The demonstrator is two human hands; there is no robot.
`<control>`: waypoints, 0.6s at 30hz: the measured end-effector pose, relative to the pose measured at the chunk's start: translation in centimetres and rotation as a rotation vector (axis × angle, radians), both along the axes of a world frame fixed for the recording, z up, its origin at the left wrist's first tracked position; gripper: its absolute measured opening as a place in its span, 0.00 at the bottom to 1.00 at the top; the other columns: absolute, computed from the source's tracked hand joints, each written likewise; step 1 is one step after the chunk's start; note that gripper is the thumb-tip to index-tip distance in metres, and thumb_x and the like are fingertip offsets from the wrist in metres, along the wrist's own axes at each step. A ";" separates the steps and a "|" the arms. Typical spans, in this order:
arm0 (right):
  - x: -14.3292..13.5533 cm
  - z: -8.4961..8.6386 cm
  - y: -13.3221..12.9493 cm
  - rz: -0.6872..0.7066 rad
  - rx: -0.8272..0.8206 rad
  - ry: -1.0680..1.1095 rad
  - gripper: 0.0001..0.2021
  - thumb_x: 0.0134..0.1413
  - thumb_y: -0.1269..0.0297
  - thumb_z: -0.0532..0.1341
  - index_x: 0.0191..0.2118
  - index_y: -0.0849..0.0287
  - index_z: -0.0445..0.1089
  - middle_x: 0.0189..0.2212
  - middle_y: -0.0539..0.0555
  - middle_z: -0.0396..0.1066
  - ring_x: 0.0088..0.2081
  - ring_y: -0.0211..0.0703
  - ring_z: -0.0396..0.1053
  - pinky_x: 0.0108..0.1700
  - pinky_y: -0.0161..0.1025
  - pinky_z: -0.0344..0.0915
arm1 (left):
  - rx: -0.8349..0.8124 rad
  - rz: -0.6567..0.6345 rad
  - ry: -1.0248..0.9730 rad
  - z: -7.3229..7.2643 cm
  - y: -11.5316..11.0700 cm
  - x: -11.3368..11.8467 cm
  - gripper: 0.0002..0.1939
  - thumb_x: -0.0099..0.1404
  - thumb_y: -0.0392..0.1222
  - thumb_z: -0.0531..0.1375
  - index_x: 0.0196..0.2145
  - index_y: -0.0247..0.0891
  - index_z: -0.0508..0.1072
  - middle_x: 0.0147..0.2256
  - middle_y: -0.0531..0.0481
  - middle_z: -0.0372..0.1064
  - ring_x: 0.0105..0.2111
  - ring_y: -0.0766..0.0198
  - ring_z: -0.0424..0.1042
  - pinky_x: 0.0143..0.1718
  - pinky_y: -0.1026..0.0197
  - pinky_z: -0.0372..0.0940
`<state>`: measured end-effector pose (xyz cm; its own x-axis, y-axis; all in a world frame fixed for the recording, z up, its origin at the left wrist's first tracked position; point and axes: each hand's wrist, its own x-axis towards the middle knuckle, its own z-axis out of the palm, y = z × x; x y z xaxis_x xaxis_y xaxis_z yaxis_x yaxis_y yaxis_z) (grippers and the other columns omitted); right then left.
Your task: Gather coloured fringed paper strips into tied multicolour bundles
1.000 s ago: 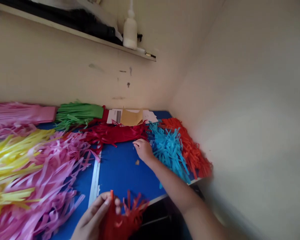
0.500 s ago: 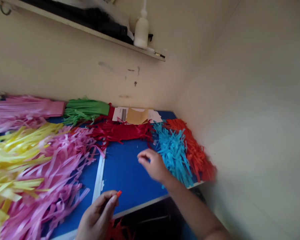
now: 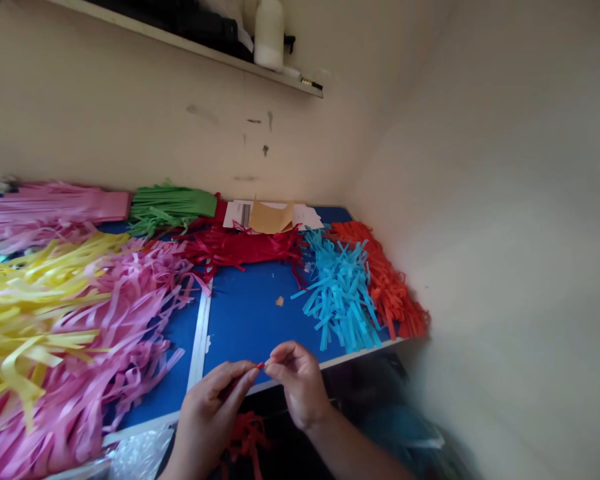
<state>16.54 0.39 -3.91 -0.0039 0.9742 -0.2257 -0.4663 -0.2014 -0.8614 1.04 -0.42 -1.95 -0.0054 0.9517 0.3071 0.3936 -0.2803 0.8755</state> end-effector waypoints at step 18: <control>1.3 1.4 -0.7 0.113 0.226 -0.315 0.05 0.53 0.64 0.66 0.35 0.58 0.73 0.32 0.50 0.73 0.36 0.38 0.70 0.43 0.35 0.66 | 0.006 -0.016 0.208 0.2 -0.7 1.1 0.15 0.67 0.54 0.55 0.34 0.44 0.76 0.28 0.53 0.77 0.26 0.65 0.76 0.28 0.67 0.69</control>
